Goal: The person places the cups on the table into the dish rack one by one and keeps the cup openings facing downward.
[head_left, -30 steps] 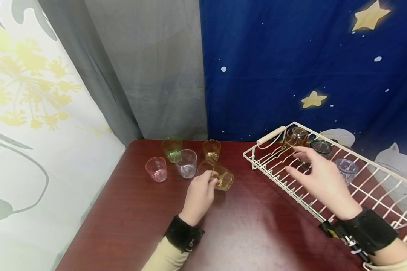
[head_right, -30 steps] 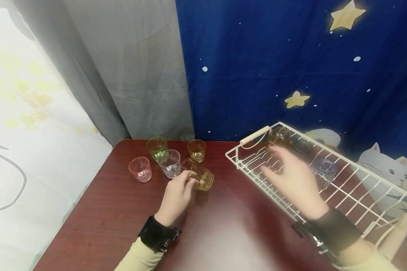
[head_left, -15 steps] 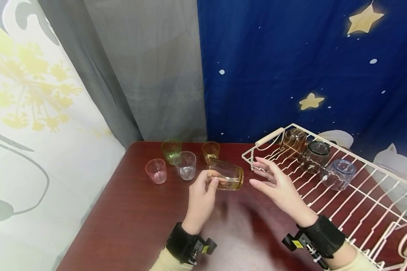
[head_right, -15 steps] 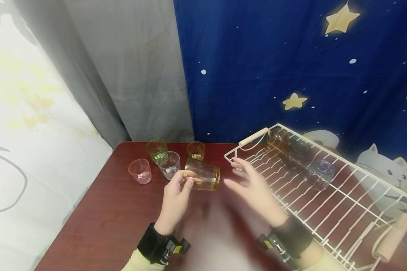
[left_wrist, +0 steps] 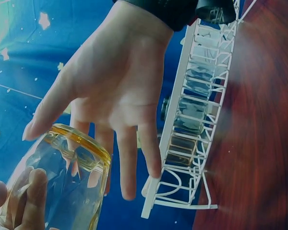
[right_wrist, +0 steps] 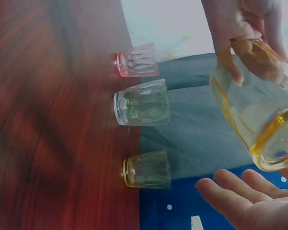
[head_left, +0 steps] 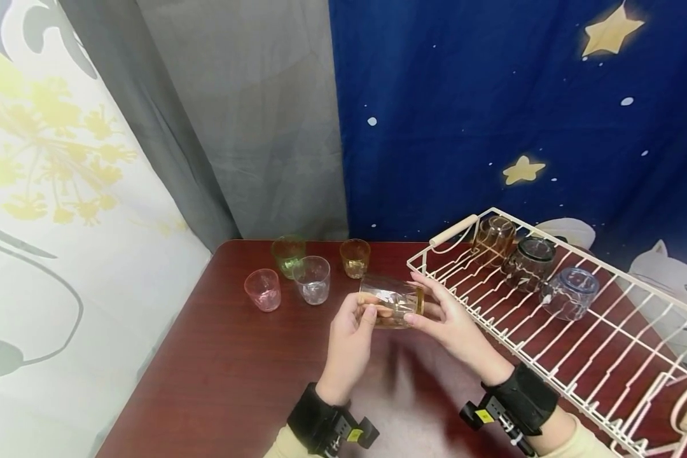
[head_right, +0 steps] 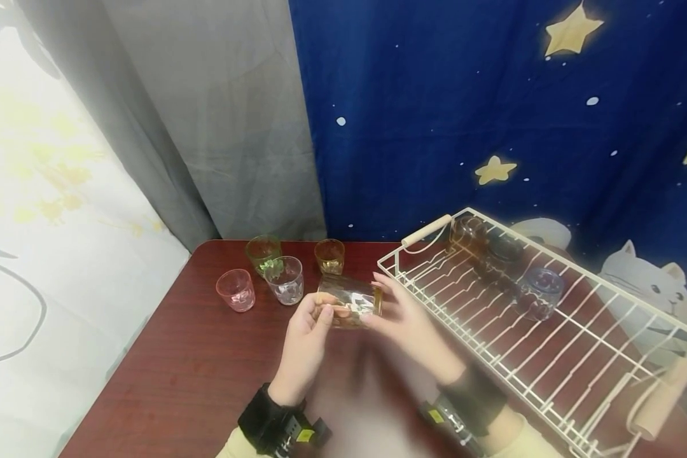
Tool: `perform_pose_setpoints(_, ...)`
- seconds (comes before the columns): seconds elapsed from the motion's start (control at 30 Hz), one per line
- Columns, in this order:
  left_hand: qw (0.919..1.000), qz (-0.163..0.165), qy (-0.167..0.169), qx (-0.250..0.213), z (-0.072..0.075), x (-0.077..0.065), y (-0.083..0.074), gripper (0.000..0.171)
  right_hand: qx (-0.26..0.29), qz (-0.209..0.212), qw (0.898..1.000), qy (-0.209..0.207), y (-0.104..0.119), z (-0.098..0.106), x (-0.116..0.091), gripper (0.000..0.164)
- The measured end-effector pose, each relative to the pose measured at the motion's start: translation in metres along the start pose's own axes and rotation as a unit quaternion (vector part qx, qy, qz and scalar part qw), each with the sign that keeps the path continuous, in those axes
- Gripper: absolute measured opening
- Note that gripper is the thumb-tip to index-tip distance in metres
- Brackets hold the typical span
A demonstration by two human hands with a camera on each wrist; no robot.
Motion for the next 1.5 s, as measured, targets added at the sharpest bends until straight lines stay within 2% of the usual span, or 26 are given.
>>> perform_pose_setpoints(0.1,0.9999,0.014,-0.002,-0.002,-0.003,-0.001,-0.007,0.013,0.014,0.001,1.000,0.006,-0.003,-0.004,0.000,0.065)
perform_pose_setpoints(0.27,0.9997,0.019,-0.001,-0.017,-0.004,-0.002,-0.001,0.014,0.048,-0.007,0.999,0.018,-0.005,-0.007,0.000,0.064)
perform_pose_setpoints(0.33,0.9997,0.012,0.000,-0.021,-0.003,-0.002,0.005,0.015,0.043,-0.007,0.999,0.015,-0.004,-0.007,0.000,0.064)
perform_pose_setpoints(0.63,0.9993,0.001,0.024,-0.027,-0.004,0.003,0.003,0.018,0.006,0.002,1.000,0.000,0.002,-0.003,0.002,0.062)
perform_pose_setpoints(0.8,0.9994,0.013,0.032,0.001,-0.002,0.008,0.001,0.016,0.007,0.005,1.000,0.005,0.008,-0.001,0.004,0.063)
perform_pose_setpoints(0.87,0.9991,0.017,0.038,0.012,-0.001,0.009,-0.005,0.015,0.002,-0.001,1.000,0.005,0.009,0.001,0.004,0.063)
perform_pose_setpoints(1.03,0.9966,0.012,0.073,0.035,-0.003,0.011,-0.021,0.013,-0.034,-0.015,0.999,-0.007,0.012,0.008,0.005,0.061)
perform_pose_setpoints(1.13,0.9938,0.003,0.091,0.064,-0.002,0.015,-0.020,0.014,-0.050,-0.023,0.998,-0.010,0.015,0.013,0.005,0.062)
perform_pose_setpoints(1.2,0.9899,-0.012,0.099,0.100,0.001,0.018,-0.014,0.015,-0.063,-0.032,0.997,-0.012,0.017,0.017,0.006,0.062)
perform_pose_setpoints(1.3,0.9795,-0.037,0.109,0.165,0.008,0.025,-0.005,0.016,-0.093,-0.047,0.994,-0.021,0.020,0.024,0.007,0.063)
perform_pose_setpoints(1.43,0.9589,-0.059,0.103,0.258,0.022,0.035,0.000,0.012,-0.137,-0.055,0.988,-0.042,0.023,0.037,0.008,0.064)
perform_pose_setpoints(1.5,0.9454,-0.068,0.094,0.304,0.031,0.040,-0.002,0.010,-0.157,-0.056,0.985,-0.055,0.024,0.045,0.008,0.065)
Point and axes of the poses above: each hand's wrist, its own x-axis towards the middle knuckle, its own z-axis out of the back of the hand, y = z × x, the point moved 9 cm from there along x, towards the middle knuckle, and after that the axes turned 7 degrees about -z, right-handed, at the moved point
